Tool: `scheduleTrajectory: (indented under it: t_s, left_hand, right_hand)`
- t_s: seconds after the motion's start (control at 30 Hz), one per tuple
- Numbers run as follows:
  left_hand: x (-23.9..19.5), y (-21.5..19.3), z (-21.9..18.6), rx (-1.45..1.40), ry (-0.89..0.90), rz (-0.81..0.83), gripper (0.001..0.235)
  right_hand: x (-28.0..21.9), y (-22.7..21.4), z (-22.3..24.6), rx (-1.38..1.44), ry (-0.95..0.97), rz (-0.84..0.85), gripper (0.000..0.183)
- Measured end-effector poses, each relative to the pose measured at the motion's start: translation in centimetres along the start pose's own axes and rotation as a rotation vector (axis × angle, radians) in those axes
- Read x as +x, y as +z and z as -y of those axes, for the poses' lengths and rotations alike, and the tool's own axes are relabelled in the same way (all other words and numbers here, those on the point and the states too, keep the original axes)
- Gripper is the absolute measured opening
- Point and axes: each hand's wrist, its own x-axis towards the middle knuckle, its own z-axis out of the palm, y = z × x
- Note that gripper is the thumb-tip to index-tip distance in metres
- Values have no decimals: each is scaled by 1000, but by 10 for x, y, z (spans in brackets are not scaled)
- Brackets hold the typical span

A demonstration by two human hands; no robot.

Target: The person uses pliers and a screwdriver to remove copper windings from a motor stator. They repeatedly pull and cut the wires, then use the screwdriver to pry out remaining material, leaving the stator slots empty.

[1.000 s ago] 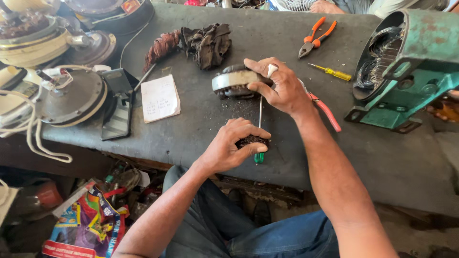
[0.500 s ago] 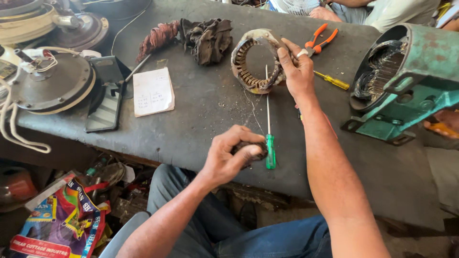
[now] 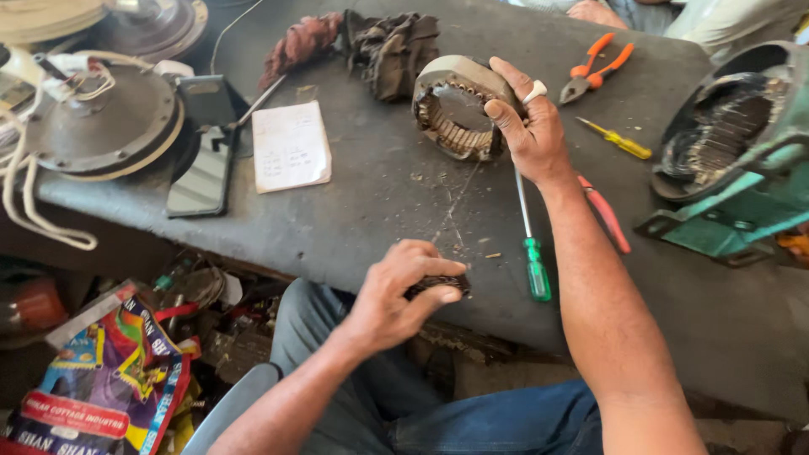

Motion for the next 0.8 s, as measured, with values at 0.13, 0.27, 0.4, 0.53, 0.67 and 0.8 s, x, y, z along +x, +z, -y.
scheduleTrajectory:
  t_s: [0.13, 0.27, 0.4, 0.53, 0.67, 0.8]
  left_hand:
    - [-13, 14, 2, -172, -132, -107, 24]
    - [-13, 21, 3, -322, -270, -206, 18]
    - [-13, 23, -3, -386, -328, -301, 15]
    - [-40, 17, -16, -176, -328, -300, 12]
    - [-74, -11, -25, -179, -312, -187, 14]
    - [-78, -50, -24, -211, -268, -4, 19]
  right_hand:
    - [2, 9, 5, -26, -73, 29, 58]
    - [5, 8, -1, 7, -56, 7, 58]
    - [6, 9, -12, 31, -57, 20, 57]
    - [11, 3, -26, 94, -46, -25, 48]
    - [4, -12, -43, 276, 126, -124, 48]
    - [4, -17, -42, 331, 47, -52, 51]
